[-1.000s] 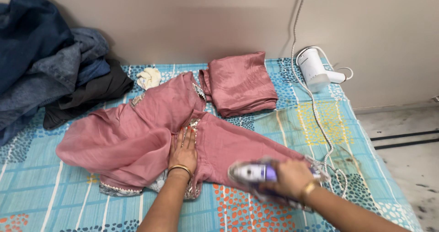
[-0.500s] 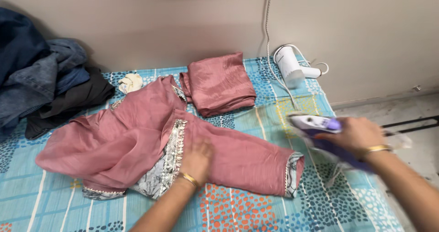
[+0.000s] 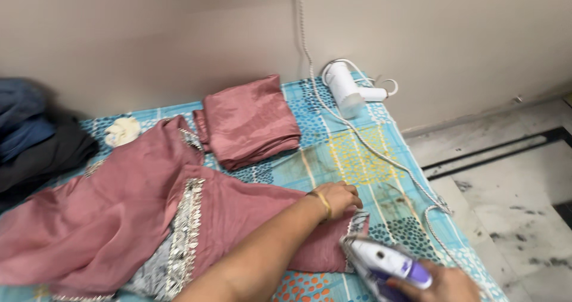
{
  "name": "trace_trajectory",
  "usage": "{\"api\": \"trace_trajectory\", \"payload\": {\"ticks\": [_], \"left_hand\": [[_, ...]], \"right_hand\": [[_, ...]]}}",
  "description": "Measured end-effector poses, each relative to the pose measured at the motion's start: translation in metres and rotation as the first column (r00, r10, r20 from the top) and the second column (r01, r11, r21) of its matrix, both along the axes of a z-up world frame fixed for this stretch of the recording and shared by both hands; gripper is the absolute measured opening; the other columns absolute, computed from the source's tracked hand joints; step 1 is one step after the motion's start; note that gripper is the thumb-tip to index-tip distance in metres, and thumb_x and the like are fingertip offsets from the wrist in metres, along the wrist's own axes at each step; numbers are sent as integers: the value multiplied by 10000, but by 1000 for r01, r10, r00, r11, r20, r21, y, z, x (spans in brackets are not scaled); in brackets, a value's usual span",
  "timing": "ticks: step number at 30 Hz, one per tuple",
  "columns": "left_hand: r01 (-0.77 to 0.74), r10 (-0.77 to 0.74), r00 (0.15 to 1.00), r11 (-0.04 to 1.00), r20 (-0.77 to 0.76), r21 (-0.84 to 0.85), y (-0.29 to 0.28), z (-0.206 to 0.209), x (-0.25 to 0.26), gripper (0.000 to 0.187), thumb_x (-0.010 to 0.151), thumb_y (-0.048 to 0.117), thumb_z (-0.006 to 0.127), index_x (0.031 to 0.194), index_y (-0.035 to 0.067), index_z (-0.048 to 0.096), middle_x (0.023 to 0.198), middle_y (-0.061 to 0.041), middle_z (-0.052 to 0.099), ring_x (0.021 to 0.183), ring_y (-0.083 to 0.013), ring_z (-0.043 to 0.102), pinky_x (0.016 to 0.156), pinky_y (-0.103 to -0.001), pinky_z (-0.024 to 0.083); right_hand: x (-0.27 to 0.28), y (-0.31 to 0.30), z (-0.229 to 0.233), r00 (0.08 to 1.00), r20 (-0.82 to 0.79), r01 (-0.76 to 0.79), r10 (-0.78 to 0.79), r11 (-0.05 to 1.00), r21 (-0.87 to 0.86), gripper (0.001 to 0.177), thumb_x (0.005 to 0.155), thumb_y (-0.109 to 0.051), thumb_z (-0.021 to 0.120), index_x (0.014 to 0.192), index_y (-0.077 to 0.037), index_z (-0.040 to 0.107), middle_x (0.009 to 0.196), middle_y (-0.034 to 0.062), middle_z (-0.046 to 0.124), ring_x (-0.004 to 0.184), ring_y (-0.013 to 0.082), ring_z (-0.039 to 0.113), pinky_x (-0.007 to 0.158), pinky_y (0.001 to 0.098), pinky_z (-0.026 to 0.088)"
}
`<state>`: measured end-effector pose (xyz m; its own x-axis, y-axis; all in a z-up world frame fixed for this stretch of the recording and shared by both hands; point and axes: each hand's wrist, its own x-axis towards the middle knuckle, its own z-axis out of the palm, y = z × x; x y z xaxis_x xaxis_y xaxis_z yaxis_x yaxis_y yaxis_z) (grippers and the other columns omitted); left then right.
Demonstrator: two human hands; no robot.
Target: The person irons a pink embroidered garment on a bed using a handheld iron. They smooth the sleeves and body, flip the garment to iron the back, and adjust the fabric throughout the process.
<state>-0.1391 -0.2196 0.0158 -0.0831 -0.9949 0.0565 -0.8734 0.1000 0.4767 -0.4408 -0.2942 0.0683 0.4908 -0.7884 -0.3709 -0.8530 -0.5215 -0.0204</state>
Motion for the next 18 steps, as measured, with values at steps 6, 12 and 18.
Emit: {"api": "trace_trajectory", "payload": {"ticks": [6, 12, 18], "left_hand": [[257, -379, 887, 881, 264, 398, -68, 0, -24, 322, 855, 206, 685, 1129, 368, 731, 1377, 30, 584, 1297, -244, 546, 1037, -460, 462], [291, -370, 925, 840, 91, 457, -96, -17, -27, 232, 798, 129, 742, 998, 246, 733, 1124, -42, 684, 1053, -267, 669, 843, -421, 537], [217, -236, 972, 863, -16, 457, -115, -27, -17, 214, 726, 37, 727, 901, 158, 741, 952, -78, 774, 900, -265, 745, 739, -404, 581]], "right_hand": [[10, 34, -5, 996, -86, 5, 8, 988, 155, 806, 616, -743, 813, 1342, -461, 608, 927, 66, 812, 906, 256, 812, 915, 398, 634], [18, 41, 0, 979, -197, 75, -42, 984, 160, 728, 717, -724, 762, 1320, -330, 657, 999, 116, 802, 1003, 286, 784, 982, 419, 602], [1, 40, -31, 975, -144, 199, -168, 950, 241, 741, 706, -702, 760, 1285, -242, 712, 1036, 151, 805, 1038, 312, 797, 1011, 421, 609]]}}
